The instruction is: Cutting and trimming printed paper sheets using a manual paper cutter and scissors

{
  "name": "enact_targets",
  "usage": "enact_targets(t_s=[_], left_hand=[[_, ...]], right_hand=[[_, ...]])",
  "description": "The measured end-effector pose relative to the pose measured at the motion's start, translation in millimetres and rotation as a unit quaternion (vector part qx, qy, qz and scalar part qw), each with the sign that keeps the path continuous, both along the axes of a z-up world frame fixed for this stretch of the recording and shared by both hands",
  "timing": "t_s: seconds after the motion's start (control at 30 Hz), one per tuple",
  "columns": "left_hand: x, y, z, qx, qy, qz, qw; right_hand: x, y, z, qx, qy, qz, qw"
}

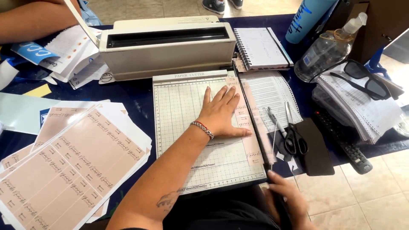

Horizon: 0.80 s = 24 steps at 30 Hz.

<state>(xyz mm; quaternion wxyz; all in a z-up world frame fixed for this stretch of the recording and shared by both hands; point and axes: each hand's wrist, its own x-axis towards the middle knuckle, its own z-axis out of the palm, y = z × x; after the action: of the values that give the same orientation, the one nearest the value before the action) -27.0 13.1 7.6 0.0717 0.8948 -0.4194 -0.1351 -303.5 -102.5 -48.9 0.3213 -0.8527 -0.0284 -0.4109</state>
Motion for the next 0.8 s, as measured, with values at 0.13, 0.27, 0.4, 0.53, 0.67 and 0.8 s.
enact_targets(t_s=[0.13, 0.27, 0.4, 0.53, 0.67, 0.8], left_hand=[[-3, 2, 8, 0.019, 0.007, -0.001, 1.0], [-6, 7, 5, -0.012, 0.013, -0.004, 1.0], [-3, 6, -6, -0.035, -0.03, -0.005, 0.999], [-3, 8, -2, -0.056, -0.03, -0.021, 0.998], [-10, 12, 9, -0.047, -0.043, -0.01, 0.998], [-36, 25, 21, 0.093, -0.193, 0.034, 0.976]], right_hand=[[-2, -6, 0, -0.024, 0.02, 0.028, 0.999], [0, -20, 5, 0.041, -0.038, 0.015, 0.998], [30, -29, 64, 0.013, -0.08, 0.051, 0.995], [54, -34, 96, 0.002, -0.035, 0.028, 0.999], [68, -29, 116, -0.01, -0.078, 0.047, 0.996], [68, -30, 119, -0.015, -0.074, 0.033, 0.997]])
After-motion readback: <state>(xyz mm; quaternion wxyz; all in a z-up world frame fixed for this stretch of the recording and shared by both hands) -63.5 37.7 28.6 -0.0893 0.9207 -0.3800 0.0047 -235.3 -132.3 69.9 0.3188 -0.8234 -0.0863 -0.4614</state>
